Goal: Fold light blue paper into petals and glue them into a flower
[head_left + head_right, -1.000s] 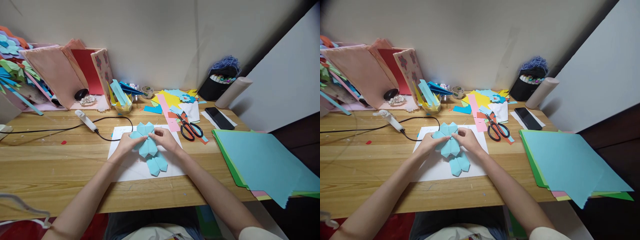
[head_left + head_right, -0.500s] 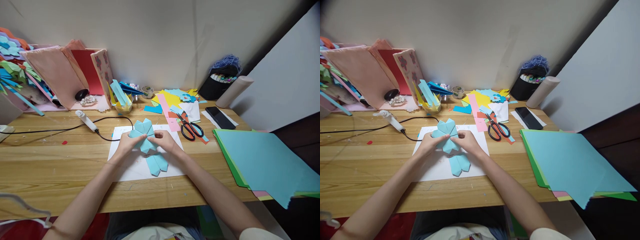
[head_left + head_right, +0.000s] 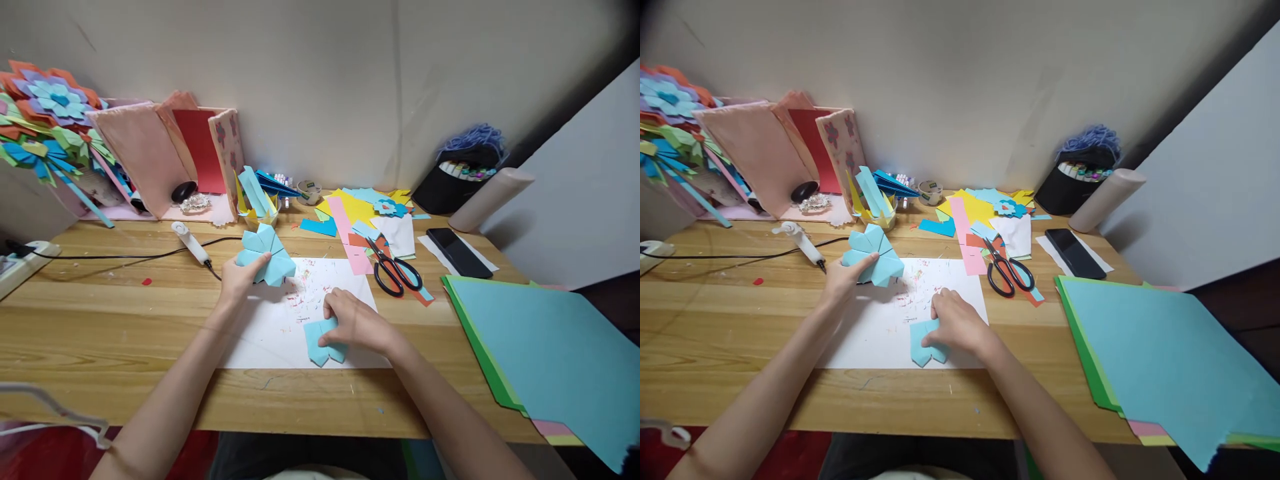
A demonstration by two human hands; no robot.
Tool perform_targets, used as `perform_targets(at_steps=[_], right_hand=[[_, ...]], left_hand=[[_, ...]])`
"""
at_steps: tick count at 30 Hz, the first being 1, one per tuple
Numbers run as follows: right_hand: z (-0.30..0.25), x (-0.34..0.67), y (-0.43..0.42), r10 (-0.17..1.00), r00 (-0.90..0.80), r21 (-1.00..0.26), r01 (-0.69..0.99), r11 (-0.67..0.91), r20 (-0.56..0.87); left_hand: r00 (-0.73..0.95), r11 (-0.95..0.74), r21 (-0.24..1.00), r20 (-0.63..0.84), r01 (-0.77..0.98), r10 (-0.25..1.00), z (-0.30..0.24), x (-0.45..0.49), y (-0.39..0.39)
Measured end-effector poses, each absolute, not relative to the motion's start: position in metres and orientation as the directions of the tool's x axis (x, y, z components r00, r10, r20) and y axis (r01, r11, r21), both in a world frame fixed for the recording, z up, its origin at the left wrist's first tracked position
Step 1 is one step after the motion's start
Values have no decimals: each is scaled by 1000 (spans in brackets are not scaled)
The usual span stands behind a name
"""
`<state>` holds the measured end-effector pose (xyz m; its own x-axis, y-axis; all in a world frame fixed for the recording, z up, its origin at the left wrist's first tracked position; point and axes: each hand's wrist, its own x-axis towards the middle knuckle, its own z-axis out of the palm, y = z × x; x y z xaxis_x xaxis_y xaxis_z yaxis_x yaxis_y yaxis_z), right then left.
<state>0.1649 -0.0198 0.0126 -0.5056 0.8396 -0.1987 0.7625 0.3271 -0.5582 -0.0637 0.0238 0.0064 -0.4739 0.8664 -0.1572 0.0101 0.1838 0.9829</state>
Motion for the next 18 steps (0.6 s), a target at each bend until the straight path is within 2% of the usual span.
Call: perform_targets(at_steps=[3,7,10,13,15,18], right_hand=[[12,163,-18,837,-492,-616,743,262,-237],[12,168,-3,843,-458,-780,621,75,-283],[16,177,14,952,-273,-898,440,-4,-138],[19,185,26,990,-139,-978,207,-5,-34],[18,185,29,984,-173,-996,88,-15,-30],[12,178,27,970,-238,-998,55,-37,-49]], left_hand=[[-459,208,978,-183,5,870,9,-61,22],[-431,233,973,-208,4,878,14,-56,18],[-370,241,971,-225,-4,901,14,-53,16],[-307,245,969,-221,40,926,11,-48,14],[-257,239,967,-211,83,943,9,-44,12],[-171,242,961,-218,133,961,9,-40,9]])
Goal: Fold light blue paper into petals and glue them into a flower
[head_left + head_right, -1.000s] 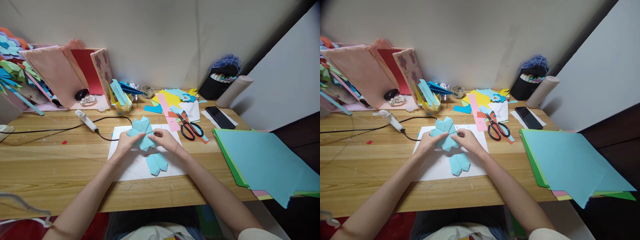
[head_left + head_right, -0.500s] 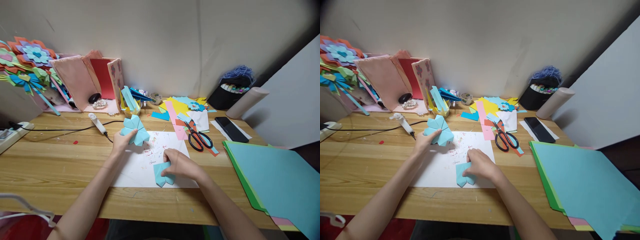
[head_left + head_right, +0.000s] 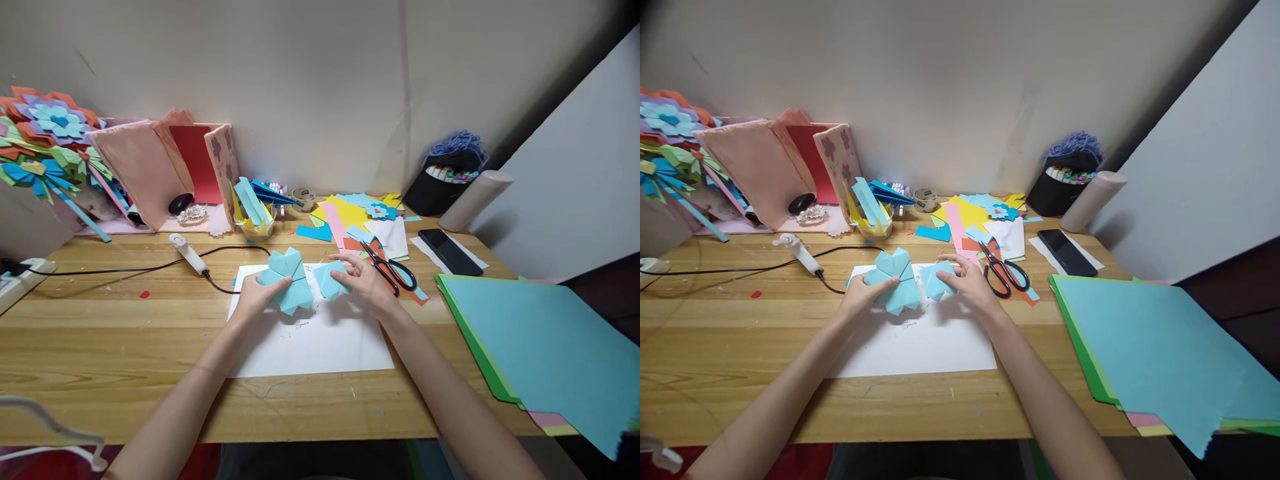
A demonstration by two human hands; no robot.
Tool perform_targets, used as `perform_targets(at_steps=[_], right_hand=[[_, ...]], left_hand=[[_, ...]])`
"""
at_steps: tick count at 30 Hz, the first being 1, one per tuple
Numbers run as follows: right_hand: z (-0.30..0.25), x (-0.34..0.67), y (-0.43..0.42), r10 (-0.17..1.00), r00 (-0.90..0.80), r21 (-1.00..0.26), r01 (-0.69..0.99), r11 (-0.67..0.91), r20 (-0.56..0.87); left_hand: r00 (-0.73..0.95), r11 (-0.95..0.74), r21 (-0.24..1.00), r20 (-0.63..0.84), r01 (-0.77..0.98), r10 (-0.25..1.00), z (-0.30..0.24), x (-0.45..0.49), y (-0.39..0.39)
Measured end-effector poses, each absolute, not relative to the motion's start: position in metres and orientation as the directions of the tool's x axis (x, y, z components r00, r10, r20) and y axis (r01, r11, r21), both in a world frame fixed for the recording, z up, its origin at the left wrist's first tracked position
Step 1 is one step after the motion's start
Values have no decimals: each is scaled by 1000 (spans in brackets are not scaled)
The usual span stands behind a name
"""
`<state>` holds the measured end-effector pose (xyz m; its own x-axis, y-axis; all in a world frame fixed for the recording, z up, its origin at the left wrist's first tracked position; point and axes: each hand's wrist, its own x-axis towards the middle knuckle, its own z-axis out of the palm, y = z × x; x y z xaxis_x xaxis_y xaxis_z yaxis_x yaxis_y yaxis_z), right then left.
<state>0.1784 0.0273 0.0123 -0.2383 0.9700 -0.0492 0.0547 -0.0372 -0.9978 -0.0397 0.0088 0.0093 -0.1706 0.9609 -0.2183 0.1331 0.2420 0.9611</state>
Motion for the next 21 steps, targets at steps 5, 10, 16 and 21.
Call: perform_targets(at_steps=[5,10,16,21], right_hand=[[7,167,21,992,-123,-985,174,-5,-27],[13,169,21,940,-337,-964,265,34,-60],[15,172,20,934,-325,-931,364,-21,-148],[17,174,19,925,-371,-950,311,39,-83]], left_hand=[[-101,239,958,-225,157,969,12,-36,6],[-84,220,950,-206,222,975,9,-36,5],[-41,237,939,-235,247,971,14,-33,3],[-38,250,945,-248,210,968,17,-32,2]])
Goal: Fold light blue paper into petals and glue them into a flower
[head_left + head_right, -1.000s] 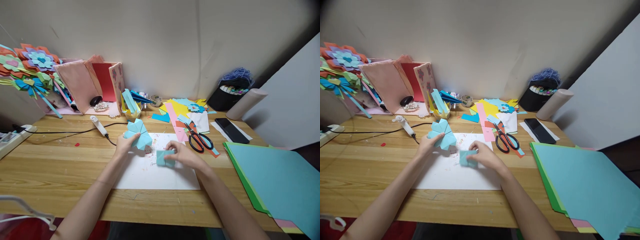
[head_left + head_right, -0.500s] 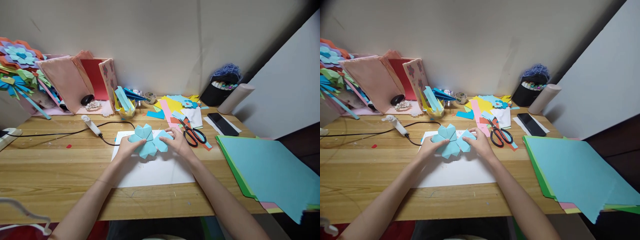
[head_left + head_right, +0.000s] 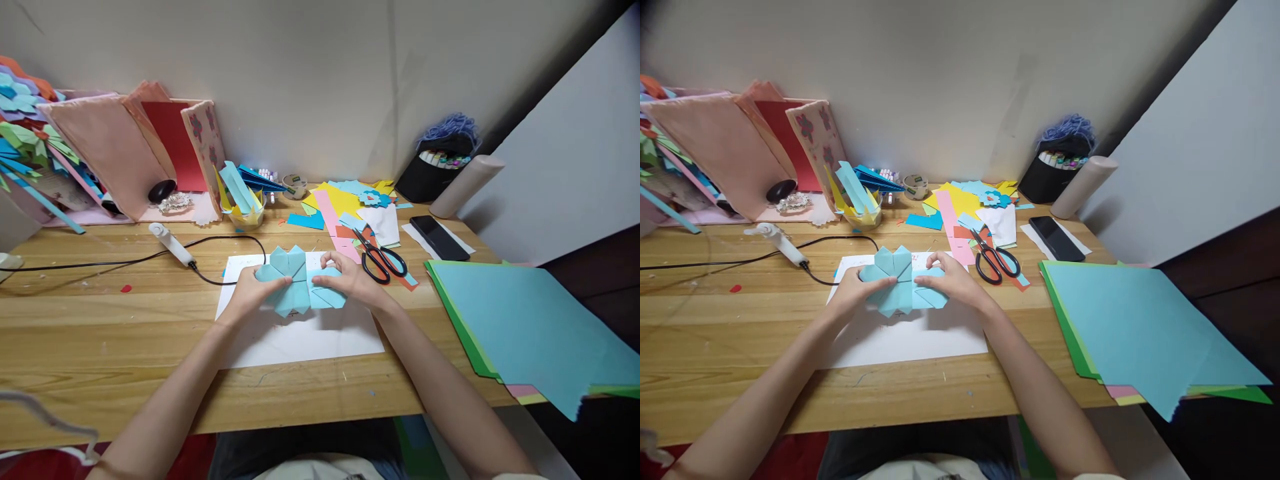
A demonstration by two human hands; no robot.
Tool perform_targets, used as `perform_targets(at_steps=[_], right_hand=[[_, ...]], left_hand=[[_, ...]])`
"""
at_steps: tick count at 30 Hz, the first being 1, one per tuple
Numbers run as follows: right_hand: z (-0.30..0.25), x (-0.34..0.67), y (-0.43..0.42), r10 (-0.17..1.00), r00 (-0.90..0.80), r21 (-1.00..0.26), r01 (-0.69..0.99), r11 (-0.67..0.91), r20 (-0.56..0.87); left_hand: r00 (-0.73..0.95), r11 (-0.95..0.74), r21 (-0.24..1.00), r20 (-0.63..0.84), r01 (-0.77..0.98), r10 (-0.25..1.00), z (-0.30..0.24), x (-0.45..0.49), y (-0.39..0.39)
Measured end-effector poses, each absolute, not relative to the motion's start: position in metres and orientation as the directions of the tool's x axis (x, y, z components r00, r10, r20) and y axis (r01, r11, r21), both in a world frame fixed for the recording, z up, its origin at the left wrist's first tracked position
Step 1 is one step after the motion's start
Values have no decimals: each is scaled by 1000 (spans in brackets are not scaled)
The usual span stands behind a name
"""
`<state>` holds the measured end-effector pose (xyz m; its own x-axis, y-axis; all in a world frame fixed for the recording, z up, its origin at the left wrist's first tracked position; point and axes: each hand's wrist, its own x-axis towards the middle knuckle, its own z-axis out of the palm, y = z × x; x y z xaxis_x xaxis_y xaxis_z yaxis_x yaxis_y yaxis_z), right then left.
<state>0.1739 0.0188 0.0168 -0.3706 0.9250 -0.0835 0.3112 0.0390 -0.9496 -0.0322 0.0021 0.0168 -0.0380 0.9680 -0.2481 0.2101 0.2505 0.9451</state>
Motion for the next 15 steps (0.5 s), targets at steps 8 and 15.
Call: perform_targets(at_steps=[8,15], right_hand=[[7,169,19,914,-404,-944,315,101,-37],[6,166,15,917,-393,-930,358,85,-68]], left_hand=[[4,288,944,-292,160,956,14,-28,0],[1,241,953,-245,186,969,15,-22,-3]])
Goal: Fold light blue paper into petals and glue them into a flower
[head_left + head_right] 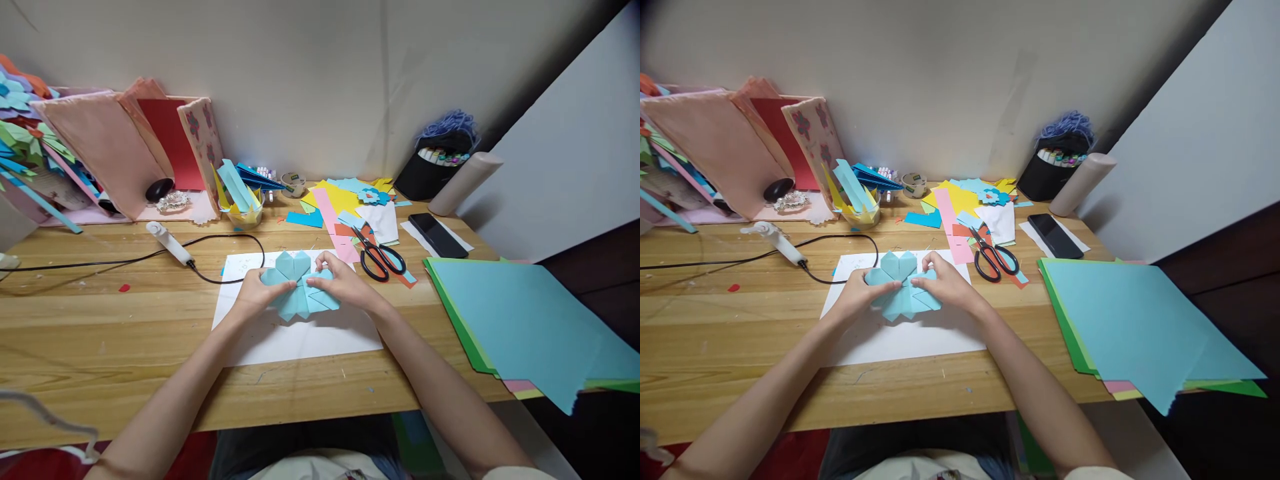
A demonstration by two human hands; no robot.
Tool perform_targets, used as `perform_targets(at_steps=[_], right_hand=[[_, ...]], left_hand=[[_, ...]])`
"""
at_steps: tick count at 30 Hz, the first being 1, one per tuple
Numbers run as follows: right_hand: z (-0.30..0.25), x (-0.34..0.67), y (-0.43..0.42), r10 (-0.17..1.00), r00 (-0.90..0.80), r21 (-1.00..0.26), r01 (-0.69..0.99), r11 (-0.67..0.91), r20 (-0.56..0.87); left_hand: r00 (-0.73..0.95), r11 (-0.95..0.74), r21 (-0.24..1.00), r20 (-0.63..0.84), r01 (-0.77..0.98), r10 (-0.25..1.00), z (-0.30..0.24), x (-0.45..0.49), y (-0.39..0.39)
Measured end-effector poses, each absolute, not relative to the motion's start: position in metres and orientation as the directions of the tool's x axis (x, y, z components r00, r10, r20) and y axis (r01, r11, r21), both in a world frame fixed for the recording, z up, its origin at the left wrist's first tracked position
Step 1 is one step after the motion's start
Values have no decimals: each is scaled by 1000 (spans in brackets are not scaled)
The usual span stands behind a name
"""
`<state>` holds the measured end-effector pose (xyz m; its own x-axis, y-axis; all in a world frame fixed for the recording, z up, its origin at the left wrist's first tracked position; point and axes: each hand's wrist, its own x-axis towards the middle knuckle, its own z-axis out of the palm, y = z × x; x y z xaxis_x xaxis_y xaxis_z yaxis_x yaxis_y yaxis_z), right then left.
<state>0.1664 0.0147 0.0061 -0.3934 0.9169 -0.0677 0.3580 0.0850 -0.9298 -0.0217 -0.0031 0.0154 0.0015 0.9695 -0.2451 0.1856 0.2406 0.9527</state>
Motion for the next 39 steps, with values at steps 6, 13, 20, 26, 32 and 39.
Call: perform_targets(at_steps=[6,13,20,26,32,39], right_hand=[[8,164,13,922,-382,-906,364,214,65],[5,161,15,927,-340,-904,325,277,161],[7,173,23,908,-389,-984,142,-105,-153],[7,168,24,977,-198,-997,44,-70,-78],[2,152,16,999,-21,-998,51,43,42],[2,146,14,998,22,-997,54,61,63]], left_hand=[[12,268,946,-275,185,962,15,-20,-4],[74,307,942,-318,134,945,10,-22,-2],[20,274,959,-276,71,961,8,-32,4],[5,276,958,-277,73,961,8,-34,4],[28,311,948,-313,70,949,8,-33,3],[22,316,947,-317,54,948,8,-31,4]])
